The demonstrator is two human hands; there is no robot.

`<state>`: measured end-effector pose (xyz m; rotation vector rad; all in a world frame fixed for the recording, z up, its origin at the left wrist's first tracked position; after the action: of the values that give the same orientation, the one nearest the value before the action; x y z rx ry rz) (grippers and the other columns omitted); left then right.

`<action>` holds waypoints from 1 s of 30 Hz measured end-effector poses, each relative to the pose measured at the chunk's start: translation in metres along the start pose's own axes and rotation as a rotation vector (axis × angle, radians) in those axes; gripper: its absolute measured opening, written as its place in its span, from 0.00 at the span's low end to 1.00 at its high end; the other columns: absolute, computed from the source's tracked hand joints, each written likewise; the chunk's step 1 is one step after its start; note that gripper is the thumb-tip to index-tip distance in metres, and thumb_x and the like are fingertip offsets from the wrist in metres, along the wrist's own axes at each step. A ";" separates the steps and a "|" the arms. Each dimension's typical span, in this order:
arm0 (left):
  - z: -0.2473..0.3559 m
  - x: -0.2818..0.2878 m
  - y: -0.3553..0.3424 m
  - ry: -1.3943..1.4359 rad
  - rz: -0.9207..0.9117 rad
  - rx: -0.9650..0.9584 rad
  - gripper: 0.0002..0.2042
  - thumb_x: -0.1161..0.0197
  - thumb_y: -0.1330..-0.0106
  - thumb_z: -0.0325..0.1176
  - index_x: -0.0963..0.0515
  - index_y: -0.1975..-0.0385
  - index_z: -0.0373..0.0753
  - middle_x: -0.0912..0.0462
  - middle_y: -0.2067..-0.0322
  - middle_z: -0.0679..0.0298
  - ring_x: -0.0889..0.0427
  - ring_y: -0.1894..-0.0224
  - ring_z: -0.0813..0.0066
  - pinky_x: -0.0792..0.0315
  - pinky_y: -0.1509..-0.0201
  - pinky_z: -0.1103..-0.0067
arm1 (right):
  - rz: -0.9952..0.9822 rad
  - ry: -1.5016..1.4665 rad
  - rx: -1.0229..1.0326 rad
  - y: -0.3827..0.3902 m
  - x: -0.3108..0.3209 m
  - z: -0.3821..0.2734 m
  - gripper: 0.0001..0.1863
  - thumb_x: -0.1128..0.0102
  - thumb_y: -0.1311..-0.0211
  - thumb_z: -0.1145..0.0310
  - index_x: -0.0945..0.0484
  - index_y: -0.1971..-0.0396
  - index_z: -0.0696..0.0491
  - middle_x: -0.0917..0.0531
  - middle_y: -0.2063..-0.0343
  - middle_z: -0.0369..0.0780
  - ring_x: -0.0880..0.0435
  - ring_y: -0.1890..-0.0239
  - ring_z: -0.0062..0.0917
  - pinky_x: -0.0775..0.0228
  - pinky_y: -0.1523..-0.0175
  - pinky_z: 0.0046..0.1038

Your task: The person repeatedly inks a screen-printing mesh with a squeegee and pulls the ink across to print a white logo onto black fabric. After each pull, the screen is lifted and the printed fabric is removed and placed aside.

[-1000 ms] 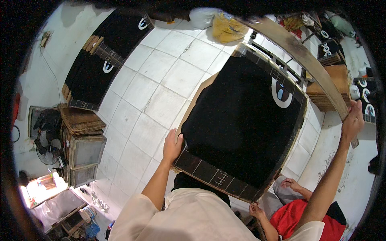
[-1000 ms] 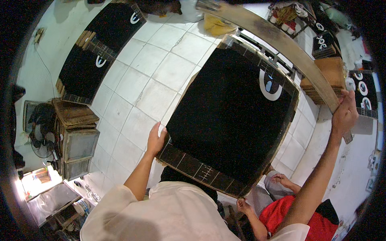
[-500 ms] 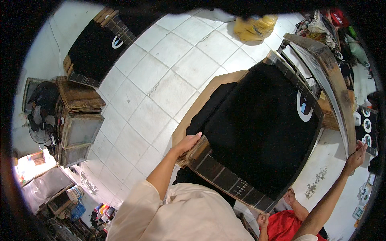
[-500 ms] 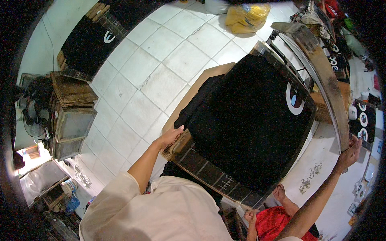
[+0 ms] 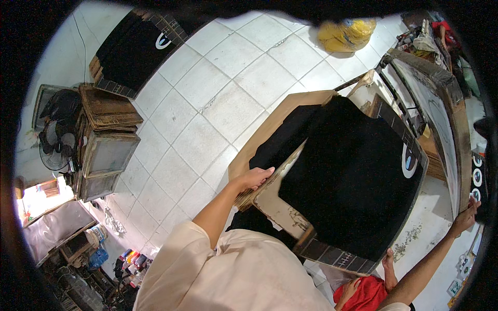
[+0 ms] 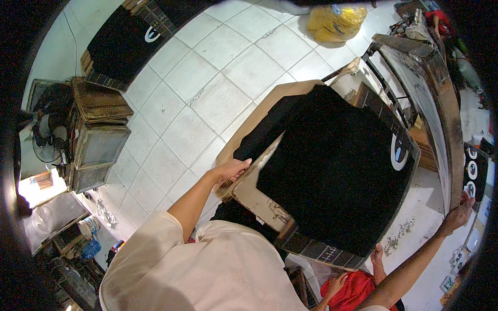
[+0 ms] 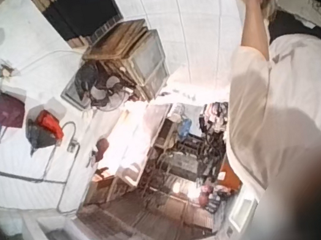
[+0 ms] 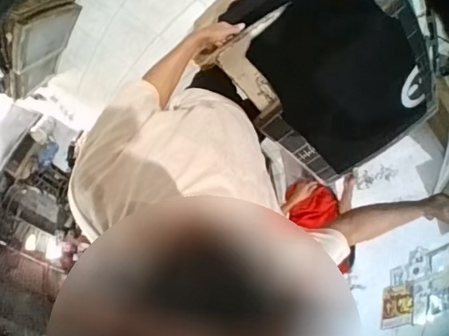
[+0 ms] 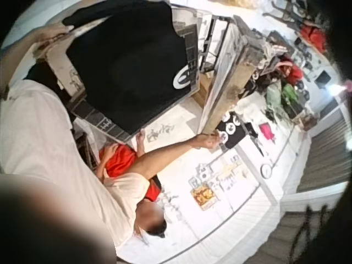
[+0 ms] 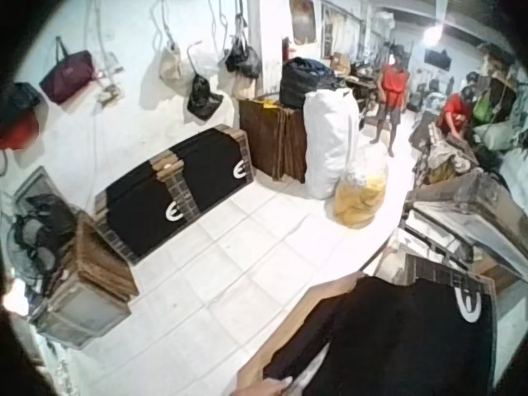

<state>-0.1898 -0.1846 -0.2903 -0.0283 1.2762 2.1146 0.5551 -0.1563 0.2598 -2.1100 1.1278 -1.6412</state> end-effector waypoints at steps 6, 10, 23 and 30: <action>0.013 0.009 -0.004 -0.158 0.036 -0.130 0.24 0.42 0.20 0.56 0.13 0.55 0.38 0.15 0.65 0.72 0.22 0.64 0.83 0.26 0.59 0.79 | -0.001 -0.064 -0.095 -0.010 -0.004 0.010 0.40 0.60 0.19 0.33 0.17 0.42 0.58 0.13 0.52 0.37 0.17 0.49 0.24 0.31 0.37 0.28; 0.025 0.030 -0.009 -0.243 0.150 -0.334 0.24 0.40 0.20 0.52 0.12 0.58 0.32 0.16 0.71 0.69 0.21 0.67 0.80 0.24 0.60 0.76 | -0.077 -0.178 -0.134 -0.012 -0.016 0.008 0.37 0.59 0.16 0.40 0.14 0.49 0.61 0.11 0.57 0.40 0.15 0.52 0.25 0.27 0.41 0.28; 0.031 0.068 -0.009 -0.221 0.175 -0.179 0.21 0.37 0.22 0.49 0.14 0.51 0.33 0.10 0.59 0.60 0.16 0.59 0.78 0.21 0.52 0.75 | -0.070 0.054 0.091 -0.027 -0.011 -0.022 0.36 0.61 0.15 0.39 0.14 0.47 0.56 0.11 0.57 0.35 0.16 0.55 0.22 0.28 0.41 0.27; -0.086 0.112 -0.003 -0.483 1.121 -0.122 0.38 0.30 0.33 0.52 0.34 0.26 0.44 0.28 0.32 0.52 0.33 0.28 0.48 0.35 0.26 0.54 | -0.021 0.027 0.020 -0.028 -0.010 -0.032 0.34 0.58 0.16 0.40 0.12 0.50 0.55 0.11 0.59 0.34 0.16 0.57 0.22 0.28 0.44 0.26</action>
<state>-0.3022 -0.1936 -0.3762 1.3343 0.9185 2.7985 0.5375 -0.1224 0.2808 -2.1007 1.0966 -1.6878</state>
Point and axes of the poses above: each hand's wrist, its own y-axis away from the middle knuckle, its own x-axis out of the back of the hand, z = x × y, the point moved 7 cm from there along -y, towards the middle knuckle
